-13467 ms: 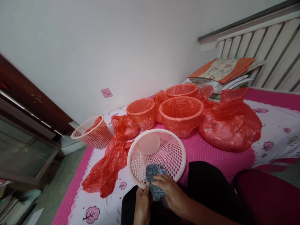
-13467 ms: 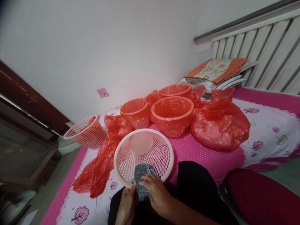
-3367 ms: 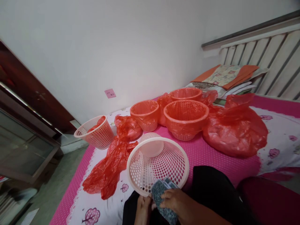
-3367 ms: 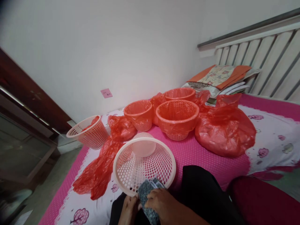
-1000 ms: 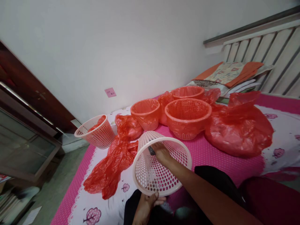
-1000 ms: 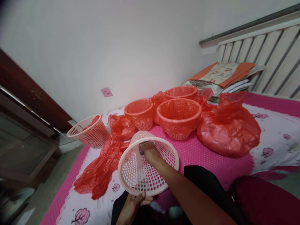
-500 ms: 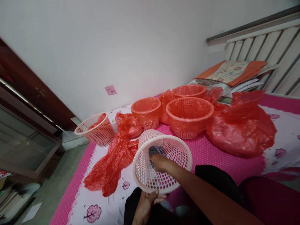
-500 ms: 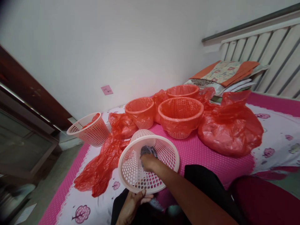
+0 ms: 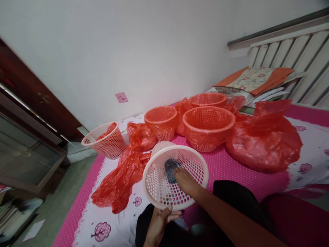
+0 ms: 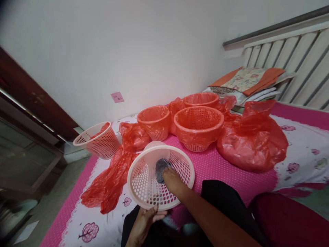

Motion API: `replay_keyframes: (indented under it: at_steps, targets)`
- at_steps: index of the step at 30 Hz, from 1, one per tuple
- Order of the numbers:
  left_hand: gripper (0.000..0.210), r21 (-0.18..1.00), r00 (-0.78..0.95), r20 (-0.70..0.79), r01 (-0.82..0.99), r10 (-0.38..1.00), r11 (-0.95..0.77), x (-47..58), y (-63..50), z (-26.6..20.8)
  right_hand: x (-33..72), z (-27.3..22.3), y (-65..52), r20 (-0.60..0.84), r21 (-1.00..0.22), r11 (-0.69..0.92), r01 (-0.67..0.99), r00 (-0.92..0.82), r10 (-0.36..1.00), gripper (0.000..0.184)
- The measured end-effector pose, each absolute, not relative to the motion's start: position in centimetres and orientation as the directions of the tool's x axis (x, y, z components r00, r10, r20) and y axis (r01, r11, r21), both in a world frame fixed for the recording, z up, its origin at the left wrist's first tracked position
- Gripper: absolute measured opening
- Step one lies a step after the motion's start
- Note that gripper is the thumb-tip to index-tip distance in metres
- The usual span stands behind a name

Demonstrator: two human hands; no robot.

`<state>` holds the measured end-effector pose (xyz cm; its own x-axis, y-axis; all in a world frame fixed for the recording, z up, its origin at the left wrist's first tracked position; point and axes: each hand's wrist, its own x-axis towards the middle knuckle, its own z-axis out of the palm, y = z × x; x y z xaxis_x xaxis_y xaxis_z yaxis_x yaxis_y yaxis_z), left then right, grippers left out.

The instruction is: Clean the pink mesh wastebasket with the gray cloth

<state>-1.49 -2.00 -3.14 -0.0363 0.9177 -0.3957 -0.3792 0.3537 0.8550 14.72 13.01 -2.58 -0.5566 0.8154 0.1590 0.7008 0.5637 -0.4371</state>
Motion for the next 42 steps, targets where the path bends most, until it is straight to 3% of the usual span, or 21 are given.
replay_keyframes:
  at_steps: [2, 5, 7, 24, 28, 34, 40, 42]
  targets:
    - [0.069, 0.864, -0.031, -0.395, -0.351, 0.918, 0.36, -1.3, -2.1, -3.1, 14.6, -2.4, 13.0, 0.126, -0.395, 0.573, 0.718, -0.576, 0.808, 0.032]
    - [0.073, 0.876, -0.027, -0.388, -0.322, 0.921, 0.36, -1.2, -2.2, -2.9, 13.8, -2.2, 13.6, 0.084, -0.351, 0.608, 0.712, -0.623, 0.778, 0.061]
    - [0.074, 0.877, -0.031, -0.386, -0.321, 0.922, 0.357, -1.2, -2.2, -2.8, 12.9, -2.2, 14.1, 0.056, -0.336, 0.63, 0.7, -0.653, 0.756, 0.069]
    - [0.077, 0.87, -0.031, -0.386, -0.343, 0.922, 0.353, -1.2, -2.0, -2.9, 10.6, -5.2, 17.3, 0.033, -0.339, 0.467, 0.817, -0.486, 0.874, 0.052]
    - [0.074, 0.866, -0.037, -0.395, -0.348, 0.918, 0.359, -1.3, -2.0, -3.0, 10.4, -5.6, 17.8, 0.042, -0.332, 0.477, 0.814, -0.492, 0.869, 0.03]
    - [0.073, 0.88, -0.044, -0.383, -0.32, 0.923, 0.35, -1.3, -2.0, -3.6, 10.1, -6.1, 18.7, 0.016, -0.335, 0.456, 0.825, -0.479, 0.878, 0.037]
    - [0.075, 0.884, -0.028, -0.38, -0.303, 0.924, 0.355, -1.3, -2.0, -3.3, 10.7, -5.7, 18.1, -0.019, -0.416, 0.462, 0.783, -0.516, 0.857, 0.038]
    - [0.074, 0.885, -0.024, -0.378, -0.302, 0.925, 0.354, -1.3, -2.0, -3.2, 11.1, -5.5, 17.5, -0.011, -0.451, 0.469, 0.759, -0.53, 0.848, 0.031]
